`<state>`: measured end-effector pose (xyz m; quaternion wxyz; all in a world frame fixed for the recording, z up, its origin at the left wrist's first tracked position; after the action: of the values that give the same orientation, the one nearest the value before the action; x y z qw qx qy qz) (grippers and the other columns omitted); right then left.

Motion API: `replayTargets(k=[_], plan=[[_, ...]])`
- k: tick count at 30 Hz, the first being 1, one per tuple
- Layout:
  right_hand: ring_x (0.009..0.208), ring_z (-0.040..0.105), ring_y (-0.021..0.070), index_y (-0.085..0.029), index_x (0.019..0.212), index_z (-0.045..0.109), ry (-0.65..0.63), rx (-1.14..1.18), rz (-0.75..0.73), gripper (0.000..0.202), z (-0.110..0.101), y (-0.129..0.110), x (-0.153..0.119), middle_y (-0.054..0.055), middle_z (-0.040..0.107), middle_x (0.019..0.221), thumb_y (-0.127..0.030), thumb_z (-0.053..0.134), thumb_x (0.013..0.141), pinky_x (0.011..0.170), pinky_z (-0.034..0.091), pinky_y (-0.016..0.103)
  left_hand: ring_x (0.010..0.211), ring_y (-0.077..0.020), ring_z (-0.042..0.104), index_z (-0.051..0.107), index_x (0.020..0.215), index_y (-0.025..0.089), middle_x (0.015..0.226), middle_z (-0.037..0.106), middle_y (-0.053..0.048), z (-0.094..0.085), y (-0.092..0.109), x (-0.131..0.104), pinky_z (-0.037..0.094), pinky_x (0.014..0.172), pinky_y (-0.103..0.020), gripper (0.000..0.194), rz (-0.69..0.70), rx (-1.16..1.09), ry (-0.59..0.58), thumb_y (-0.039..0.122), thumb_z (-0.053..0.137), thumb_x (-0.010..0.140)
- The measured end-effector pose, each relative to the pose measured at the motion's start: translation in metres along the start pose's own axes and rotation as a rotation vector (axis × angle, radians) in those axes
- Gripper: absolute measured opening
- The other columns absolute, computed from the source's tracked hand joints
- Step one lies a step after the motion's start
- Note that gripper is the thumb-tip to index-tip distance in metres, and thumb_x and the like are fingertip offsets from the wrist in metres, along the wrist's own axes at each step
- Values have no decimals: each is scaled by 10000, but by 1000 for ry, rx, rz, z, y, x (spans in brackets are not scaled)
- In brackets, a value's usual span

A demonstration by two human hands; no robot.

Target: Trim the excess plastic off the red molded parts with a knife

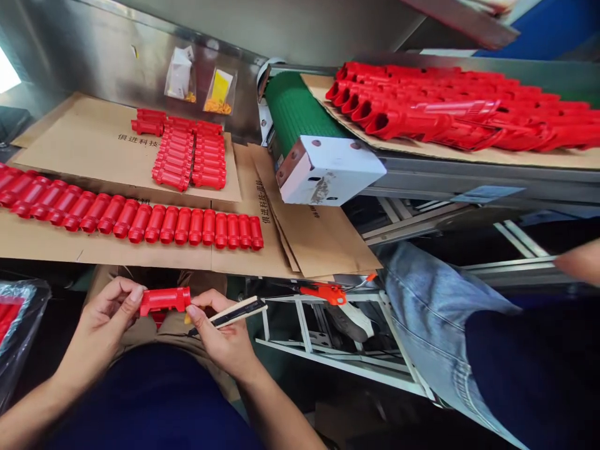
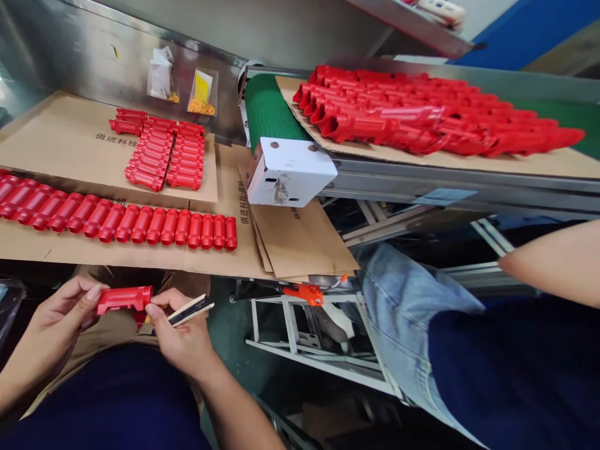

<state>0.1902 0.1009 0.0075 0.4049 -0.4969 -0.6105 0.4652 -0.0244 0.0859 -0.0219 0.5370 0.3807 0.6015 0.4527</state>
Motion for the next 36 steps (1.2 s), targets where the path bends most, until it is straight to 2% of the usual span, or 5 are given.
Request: replayTargets(k=[6, 16, 21, 25, 36], plan=[[544, 505, 111, -194, 857, 680, 31, -21, 72, 251, 2, 11, 1, -34, 587, 648, -381, 640, 1019, 526, 380, 232, 1017, -231, 686, 833, 951, 294, 1047, 730, -62, 1, 30, -7, 582, 880, -270, 151, 302, -44, 40, 277, 894, 814], [603, 605, 161, -176, 926, 750, 75, -347, -468, 243, 27, -32, -8, 60, 692, 735, -251, 570, 1071, 572, 490, 270, 700, -125, 662, 742, 1061, 173, 807, 746, -21, 34, -17, 4, 585, 673, -192, 512, -310, -537, 26, 380, 1017, 682], [698, 703, 160, -203, 803, 740, 34, -237, -280, 303, 7, -31, 1, 21, 738, 732, -311, 661, 1074, 684, 593, 258, 860, -147, 737, 741, 1151, 220, 962, 804, -46, 23, -8, 13, 626, 809, -218, 567, -184, -581, 63, 242, 1030, 664], [1040, 787, 233, -179, 1178, 793, 114, -301, -449, 172, -21, -61, -10, 109, 820, 1064, -168, 733, 1017, 909, 686, 321, 877, -201, 787, 772, 1161, 222, 1040, 827, -97, 21, -8, 8, 643, 796, -260, 466, -206, -574, -19, 274, 978, 746], [1007, 826, 203, -259, 1349, 747, -112, 38, -518, 358, 3, -58, -12, 101, 777, 1314, -125, 726, 1019, 885, 714, 290, 825, -204, 764, 741, 1184, 247, 959, 810, -84, 22, -12, 4, 643, 724, -254, 465, -256, -586, -12, 331, 952, 778]])
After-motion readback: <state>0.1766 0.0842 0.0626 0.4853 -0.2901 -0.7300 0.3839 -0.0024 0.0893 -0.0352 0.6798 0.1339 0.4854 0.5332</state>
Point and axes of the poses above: each hand's wrist, its own x-axis towards the middle knuckle, its own z-axis out of the palm, y = z × x, the point moved 9 cm from there along x, towards the middle knuckle
